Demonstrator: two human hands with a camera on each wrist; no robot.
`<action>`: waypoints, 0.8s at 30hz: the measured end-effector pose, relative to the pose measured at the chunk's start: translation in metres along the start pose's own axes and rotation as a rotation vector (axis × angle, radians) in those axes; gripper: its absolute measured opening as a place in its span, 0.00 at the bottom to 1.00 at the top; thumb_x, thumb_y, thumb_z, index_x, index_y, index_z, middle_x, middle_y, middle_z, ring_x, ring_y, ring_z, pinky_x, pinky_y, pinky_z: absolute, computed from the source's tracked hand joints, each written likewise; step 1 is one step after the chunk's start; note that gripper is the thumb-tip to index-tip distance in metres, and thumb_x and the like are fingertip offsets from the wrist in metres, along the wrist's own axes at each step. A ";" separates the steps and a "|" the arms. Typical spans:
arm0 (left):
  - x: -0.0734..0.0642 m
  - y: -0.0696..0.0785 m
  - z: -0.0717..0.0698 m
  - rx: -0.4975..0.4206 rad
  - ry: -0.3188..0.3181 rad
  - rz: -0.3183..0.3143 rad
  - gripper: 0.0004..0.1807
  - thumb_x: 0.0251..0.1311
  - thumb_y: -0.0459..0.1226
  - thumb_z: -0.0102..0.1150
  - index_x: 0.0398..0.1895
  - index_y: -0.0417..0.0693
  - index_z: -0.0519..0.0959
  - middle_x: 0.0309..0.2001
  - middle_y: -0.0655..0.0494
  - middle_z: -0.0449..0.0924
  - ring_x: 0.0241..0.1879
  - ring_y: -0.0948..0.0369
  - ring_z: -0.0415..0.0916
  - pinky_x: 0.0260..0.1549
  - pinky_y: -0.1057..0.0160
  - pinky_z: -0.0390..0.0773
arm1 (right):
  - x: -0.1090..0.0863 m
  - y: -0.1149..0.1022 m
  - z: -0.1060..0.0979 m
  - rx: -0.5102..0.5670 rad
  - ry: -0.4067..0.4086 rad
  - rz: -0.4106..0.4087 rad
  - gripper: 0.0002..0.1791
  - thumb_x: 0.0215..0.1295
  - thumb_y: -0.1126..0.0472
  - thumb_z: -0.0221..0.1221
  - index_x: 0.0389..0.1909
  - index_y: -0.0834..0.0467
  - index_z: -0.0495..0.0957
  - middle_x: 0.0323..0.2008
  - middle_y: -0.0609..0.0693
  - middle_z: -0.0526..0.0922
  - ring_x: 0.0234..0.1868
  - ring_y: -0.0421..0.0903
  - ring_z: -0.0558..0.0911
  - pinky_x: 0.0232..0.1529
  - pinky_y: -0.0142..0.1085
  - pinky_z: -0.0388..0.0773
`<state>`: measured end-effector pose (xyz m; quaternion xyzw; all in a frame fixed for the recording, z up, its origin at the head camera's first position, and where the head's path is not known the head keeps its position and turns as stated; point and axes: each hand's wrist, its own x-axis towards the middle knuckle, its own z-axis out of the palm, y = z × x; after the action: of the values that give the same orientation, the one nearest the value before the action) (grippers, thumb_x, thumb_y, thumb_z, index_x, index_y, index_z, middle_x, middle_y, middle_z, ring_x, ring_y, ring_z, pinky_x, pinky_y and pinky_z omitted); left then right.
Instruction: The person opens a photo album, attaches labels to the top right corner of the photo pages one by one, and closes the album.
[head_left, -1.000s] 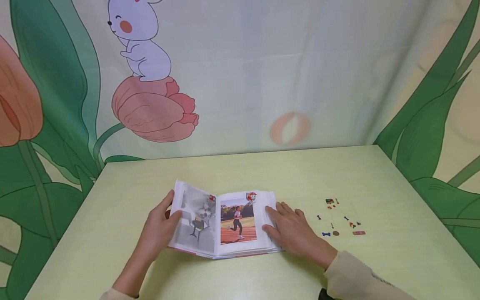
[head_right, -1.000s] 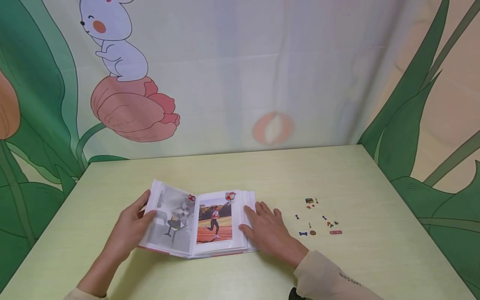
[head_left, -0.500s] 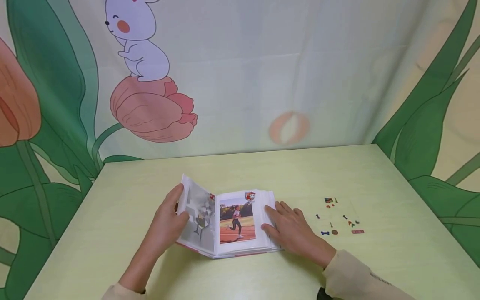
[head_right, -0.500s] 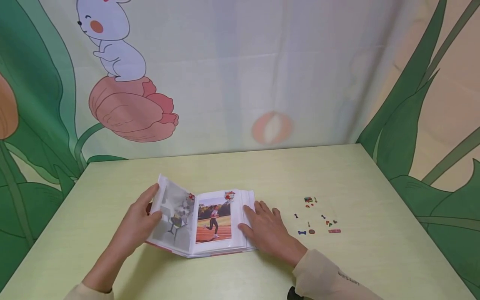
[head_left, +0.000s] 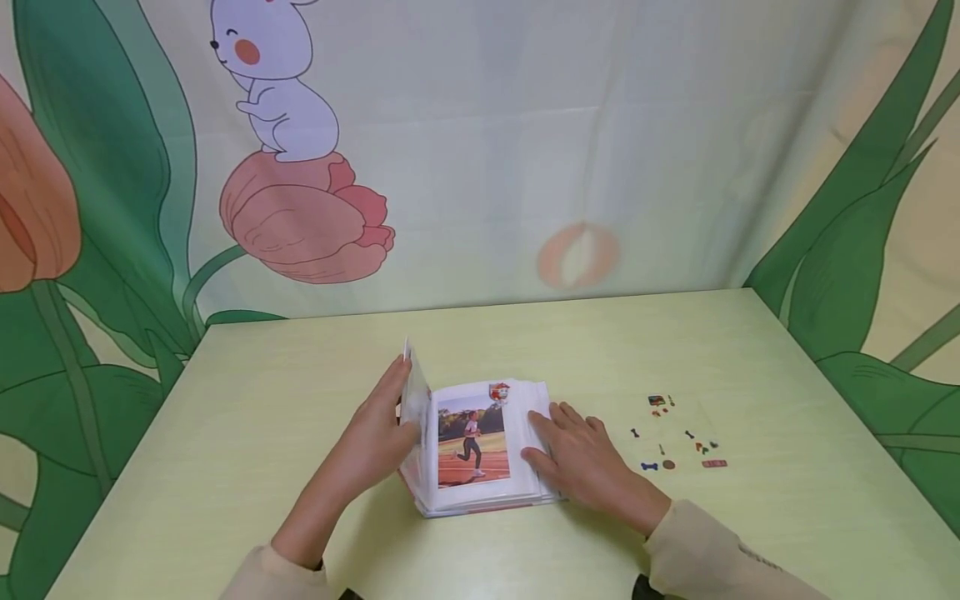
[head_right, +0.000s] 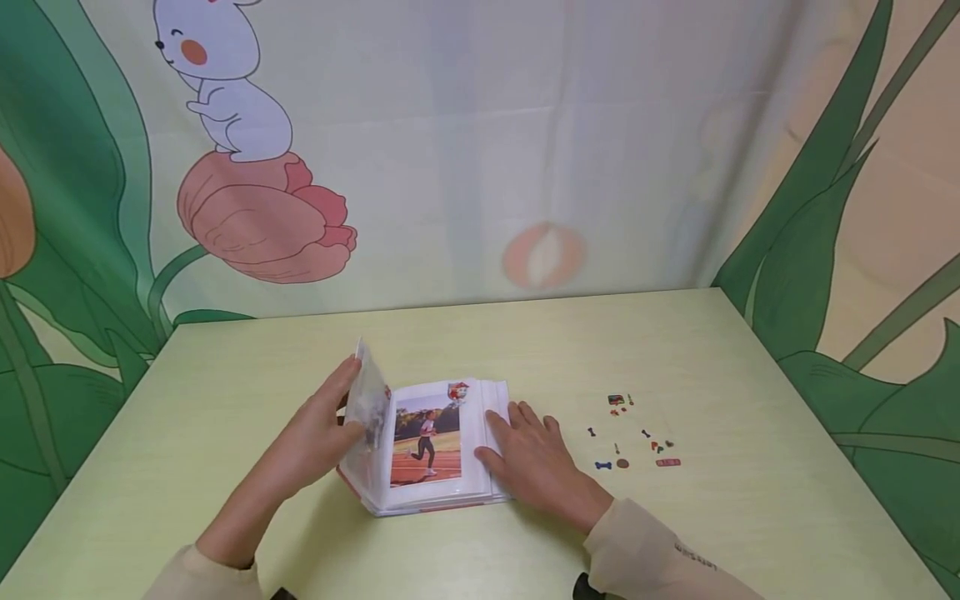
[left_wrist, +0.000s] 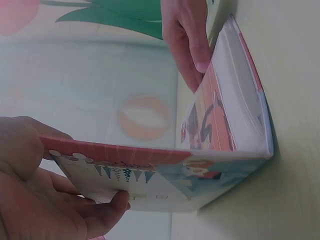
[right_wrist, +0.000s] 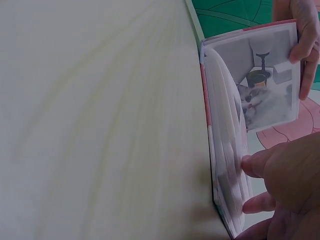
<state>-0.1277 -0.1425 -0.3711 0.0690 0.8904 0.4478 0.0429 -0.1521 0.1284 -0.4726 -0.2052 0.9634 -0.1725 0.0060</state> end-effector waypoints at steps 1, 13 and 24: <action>0.001 0.002 0.002 0.019 0.000 0.003 0.45 0.61 0.21 0.46 0.83 0.36 0.45 0.83 0.41 0.36 0.80 0.43 0.43 0.70 0.41 0.63 | 0.000 0.000 0.000 -0.001 0.003 -0.004 0.34 0.76 0.44 0.57 0.74 0.61 0.70 0.74 0.68 0.65 0.76 0.66 0.62 0.69 0.66 0.61; 0.015 0.018 0.041 0.151 -0.001 0.036 0.46 0.60 0.25 0.52 0.83 0.37 0.48 0.84 0.45 0.39 0.80 0.46 0.45 0.70 0.42 0.64 | 0.001 0.001 0.001 -0.010 0.001 -0.012 0.33 0.77 0.44 0.57 0.74 0.61 0.70 0.73 0.69 0.65 0.75 0.67 0.62 0.69 0.66 0.61; 0.021 0.023 0.080 0.340 0.029 0.121 0.40 0.62 0.34 0.56 0.78 0.31 0.59 0.80 0.39 0.54 0.77 0.44 0.57 0.68 0.36 0.65 | 0.001 0.002 -0.001 -0.020 0.012 -0.025 0.33 0.76 0.45 0.59 0.73 0.62 0.71 0.73 0.66 0.68 0.75 0.64 0.65 0.68 0.64 0.64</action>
<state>-0.1357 -0.0620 -0.4008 0.1220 0.9480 0.2937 -0.0092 -0.1541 0.1306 -0.4722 -0.2162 0.9624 -0.1642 -0.0042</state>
